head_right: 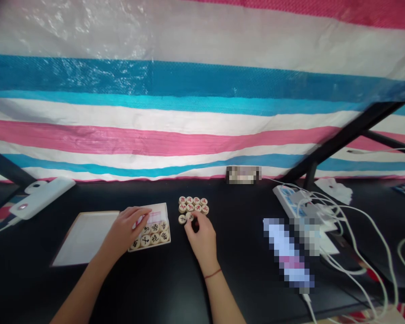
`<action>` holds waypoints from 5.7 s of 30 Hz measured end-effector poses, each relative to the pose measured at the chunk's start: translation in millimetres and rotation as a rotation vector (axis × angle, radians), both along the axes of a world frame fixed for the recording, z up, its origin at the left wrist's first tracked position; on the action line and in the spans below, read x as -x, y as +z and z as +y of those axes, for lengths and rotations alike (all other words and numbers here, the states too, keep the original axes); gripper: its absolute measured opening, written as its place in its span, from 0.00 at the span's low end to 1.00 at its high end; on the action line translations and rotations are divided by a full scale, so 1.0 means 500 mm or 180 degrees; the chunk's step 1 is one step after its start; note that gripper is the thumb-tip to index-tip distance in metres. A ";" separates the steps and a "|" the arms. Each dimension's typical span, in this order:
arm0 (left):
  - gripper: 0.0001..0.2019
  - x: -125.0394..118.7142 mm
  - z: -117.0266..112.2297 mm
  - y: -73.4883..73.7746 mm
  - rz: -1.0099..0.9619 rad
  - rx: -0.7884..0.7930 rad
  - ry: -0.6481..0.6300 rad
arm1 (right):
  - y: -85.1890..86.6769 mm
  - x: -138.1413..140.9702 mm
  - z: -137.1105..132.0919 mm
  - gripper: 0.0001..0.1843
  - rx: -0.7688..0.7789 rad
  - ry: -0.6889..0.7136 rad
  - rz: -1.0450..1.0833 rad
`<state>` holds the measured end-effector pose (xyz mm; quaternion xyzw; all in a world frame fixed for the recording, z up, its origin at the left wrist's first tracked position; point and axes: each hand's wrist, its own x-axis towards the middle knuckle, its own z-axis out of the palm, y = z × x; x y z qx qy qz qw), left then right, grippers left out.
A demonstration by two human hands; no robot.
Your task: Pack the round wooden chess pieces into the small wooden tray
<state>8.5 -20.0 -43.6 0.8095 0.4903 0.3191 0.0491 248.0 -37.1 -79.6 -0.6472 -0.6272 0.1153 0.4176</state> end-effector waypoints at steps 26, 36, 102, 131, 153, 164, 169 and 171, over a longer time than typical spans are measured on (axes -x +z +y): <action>0.12 0.005 0.001 -0.003 -0.0082 0.0030 0.0005 | -0.019 0.015 0.004 0.10 -0.0234 0.0591 -0.0380; 0.11 0.012 0.004 0.003 -0.0051 0.0108 0.0123 | -0.025 0.018 0.006 0.07 -0.0214 0.0372 -0.0392; 0.18 -0.037 -0.012 0.009 -0.2549 0.1629 0.0710 | 0.016 -0.035 -0.008 0.08 0.0133 -0.0065 -0.0121; 0.16 -0.066 -0.038 0.012 -0.0212 0.0308 -0.0353 | 0.039 -0.004 -0.018 0.11 -0.0547 -0.0078 0.0310; 0.10 -0.024 -0.010 -0.006 -0.0295 0.0365 -0.0189 | -0.010 -0.013 -0.004 0.16 0.0173 -0.0098 -0.0470; 0.11 -0.023 -0.010 -0.006 -0.0182 0.0383 -0.0167 | -0.006 -0.017 -0.002 0.13 0.0031 0.0001 -0.0403; 0.12 -0.024 -0.009 -0.013 0.0119 0.0419 -0.0116 | 0.010 -0.013 -0.013 0.10 -0.0153 -0.0089 -0.0167; 0.12 -0.028 -0.011 -0.016 0.0282 0.0358 -0.0004 | 0.021 -0.002 -0.020 0.09 -0.0119 0.0130 -0.0048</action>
